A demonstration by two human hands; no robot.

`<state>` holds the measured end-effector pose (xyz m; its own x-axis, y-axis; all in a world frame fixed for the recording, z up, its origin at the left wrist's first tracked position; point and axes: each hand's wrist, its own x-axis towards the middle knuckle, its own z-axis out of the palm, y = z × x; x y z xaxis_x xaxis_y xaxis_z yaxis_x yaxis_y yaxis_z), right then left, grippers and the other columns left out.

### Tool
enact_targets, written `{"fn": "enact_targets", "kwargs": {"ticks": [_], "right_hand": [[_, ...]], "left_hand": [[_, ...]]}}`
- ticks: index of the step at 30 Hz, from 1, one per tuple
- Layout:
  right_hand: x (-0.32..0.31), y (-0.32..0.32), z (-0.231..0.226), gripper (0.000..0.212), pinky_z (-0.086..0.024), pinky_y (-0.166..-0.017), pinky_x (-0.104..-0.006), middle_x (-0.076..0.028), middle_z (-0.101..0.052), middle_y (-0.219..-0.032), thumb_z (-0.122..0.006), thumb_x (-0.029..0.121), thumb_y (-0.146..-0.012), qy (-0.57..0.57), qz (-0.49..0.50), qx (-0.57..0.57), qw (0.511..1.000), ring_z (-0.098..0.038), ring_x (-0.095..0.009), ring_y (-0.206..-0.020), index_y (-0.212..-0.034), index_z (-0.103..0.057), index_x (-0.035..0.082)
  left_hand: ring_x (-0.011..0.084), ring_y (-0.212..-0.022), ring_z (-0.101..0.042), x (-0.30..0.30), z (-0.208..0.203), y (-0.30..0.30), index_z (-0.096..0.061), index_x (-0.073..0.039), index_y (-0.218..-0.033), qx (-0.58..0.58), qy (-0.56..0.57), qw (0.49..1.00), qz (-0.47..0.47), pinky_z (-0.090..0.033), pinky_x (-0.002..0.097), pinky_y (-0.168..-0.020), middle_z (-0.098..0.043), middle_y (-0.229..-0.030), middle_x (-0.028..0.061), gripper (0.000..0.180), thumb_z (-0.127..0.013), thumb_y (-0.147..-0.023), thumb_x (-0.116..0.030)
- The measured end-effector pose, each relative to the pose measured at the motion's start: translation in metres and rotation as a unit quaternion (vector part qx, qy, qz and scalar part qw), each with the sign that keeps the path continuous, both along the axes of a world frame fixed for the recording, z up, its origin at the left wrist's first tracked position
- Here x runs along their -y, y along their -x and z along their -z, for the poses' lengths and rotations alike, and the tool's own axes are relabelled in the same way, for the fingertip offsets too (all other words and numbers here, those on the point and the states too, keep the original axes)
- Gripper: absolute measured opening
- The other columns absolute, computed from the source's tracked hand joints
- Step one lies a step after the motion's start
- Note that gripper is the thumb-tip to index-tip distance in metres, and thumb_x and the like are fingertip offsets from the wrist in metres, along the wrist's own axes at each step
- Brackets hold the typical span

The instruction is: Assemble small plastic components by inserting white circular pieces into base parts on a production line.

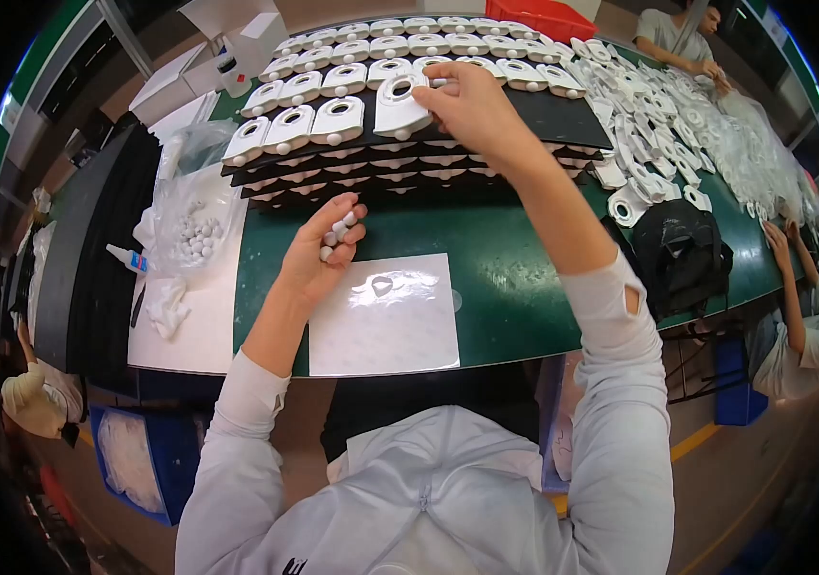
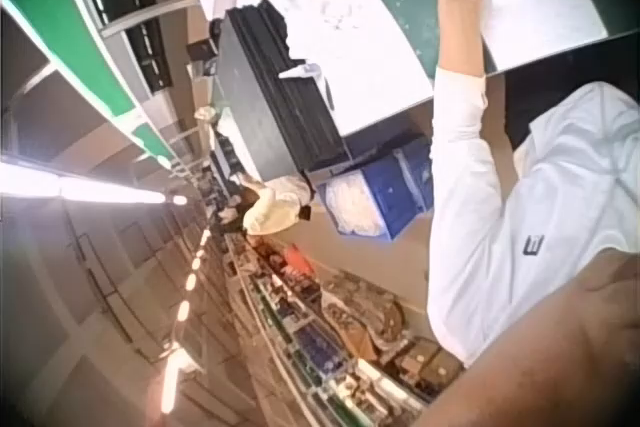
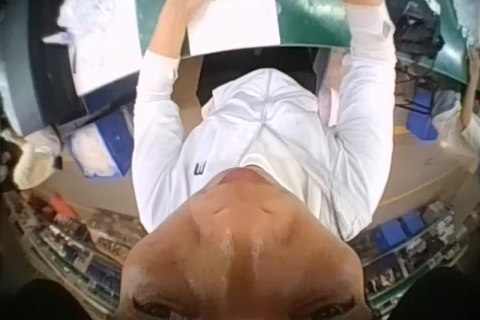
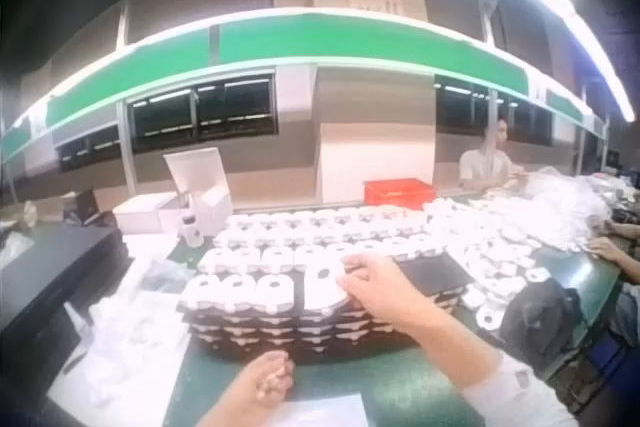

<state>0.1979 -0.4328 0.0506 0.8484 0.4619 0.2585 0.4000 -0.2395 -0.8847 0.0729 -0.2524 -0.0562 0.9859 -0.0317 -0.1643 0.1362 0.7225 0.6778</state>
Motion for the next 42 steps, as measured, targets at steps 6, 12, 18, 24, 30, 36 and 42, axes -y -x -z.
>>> {"fn": "enact_targets", "kwargs": {"ticks": [6, 12, 18, 24, 30, 36, 42], "right_hand": [[-0.012, -0.039, 0.009, 0.031, -0.043, -0.058, -0.0189, -0.002, -0.057, -0.075, -0.062, 0.021, -0.079, 0.039, -0.053, -0.093, 0.994, -0.049, -0.007, -0.063, -0.098, -0.061, -0.004], [-0.012, -0.037, 0.011, 0.038, -0.05, -0.059, -0.0211, -0.007, -0.06, -0.08, -0.068, 0.024, -0.076, 0.051, -0.025, -0.067, 0.996, -0.058, -0.011, -0.069, -0.099, -0.06, -0.005], [0.042, -0.042, -0.003, 0.037, -0.051, -0.065, -0.023, -0.006, -0.059, -0.094, -0.061, 0.03, -0.081, 0.011, 0.0, 0.019, 1.0, -0.058, -0.012, -0.074, -0.106, -0.059, 0.003], [0.192, -0.1, -0.013, 0.026, -0.045, -0.061, -0.0257, -0.006, -0.063, -0.077, -0.063, 0.023, -0.077, 0.199, 0.208, 0.333, 0.898, -0.059, -0.014, -0.069, -0.093, -0.063, 0.002], [0.245, -0.092, 0.04, 0.021, -0.047, -0.063, -0.0349, -0.013, -0.063, -0.072, -0.066, 0.022, -0.071, 0.502, 0.165, 0.148, 0.836, -0.061, -0.025, -0.069, -0.074, -0.064, 0.002], [0.222, -0.09, 0.085, 0.04, -0.047, -0.073, -0.0412, -0.02, -0.062, -0.084, -0.068, 0.037, -0.07, 0.529, 0.228, 0.182, 0.797, -0.06, -0.034, -0.083, -0.083, -0.062, 0.0], [0.223, -0.103, 0.082, 0.055, -0.046, -0.072, -0.0394, -0.021, -0.061, -0.087, -0.074, 0.042, -0.061, 0.522, 0.24, 0.133, 0.808, -0.059, -0.034, -0.084, -0.092, -0.06, 0.0]], "left_hand": [[0.0093, -0.062, -0.048, 0.0, 0.005, -0.004, -0.045, -0.004, -0.106, -0.012, 0.011, 1.0, -0.006, -0.025, 0.0157, -0.037, -0.053, -0.094, 0.0093, 0.028, -0.053, -0.08, -0.002], [0.0087, -0.062, -0.047, 0.004, 0.0, -0.003, -0.046, -0.004, -0.108, -0.015, -0.011, 1.0, 0.0, -0.026, 0.0147, -0.037, -0.055, -0.098, 0.0099, 0.025, -0.054, -0.085, -0.011], [0.0055, -0.059, -0.041, 0.004, -0.001, 0.0, -0.05, -0.004, -0.102, -0.036, -0.026, 0.999, -0.006, -0.023, 0.0144, -0.037, -0.053, -0.082, 0.0034, 0.035, -0.055, -0.086, -0.034], [0.0051, -0.057, -0.036, 0.005, -0.004, -0.002, -0.051, -0.005, -0.103, 0.008, 0.019, 1.0, 0.016, -0.021, 0.0152, -0.037, -0.046, -0.075, -0.0009, 0.033, -0.055, -0.086, -0.033], [0.0053, -0.059, -0.037, 0.005, -0.006, 0.0, -0.048, -0.008, -0.115, 0.038, 0.006, 0.999, 0.0, -0.022, 0.0153, -0.038, -0.047, -0.085, 0.0012, 0.031, -0.054, -0.087, -0.017], [0.005, -0.061, -0.039, 0.005, -0.002, -0.001, -0.047, -0.009, -0.116, 0.039, -0.017, 0.999, 0.016, -0.024, 0.0149, -0.039, -0.052, -0.098, 0.0038, 0.033, -0.055, -0.084, -0.01], [0.0037, -0.059, -0.038, 0.004, -0.003, -0.001, -0.052, -0.007, -0.111, 0.031, -0.029, 0.999, 0.008, -0.024, 0.014, -0.038, -0.054, -0.104, 0.0045, 0.027, -0.056, -0.084, -0.012]]}}
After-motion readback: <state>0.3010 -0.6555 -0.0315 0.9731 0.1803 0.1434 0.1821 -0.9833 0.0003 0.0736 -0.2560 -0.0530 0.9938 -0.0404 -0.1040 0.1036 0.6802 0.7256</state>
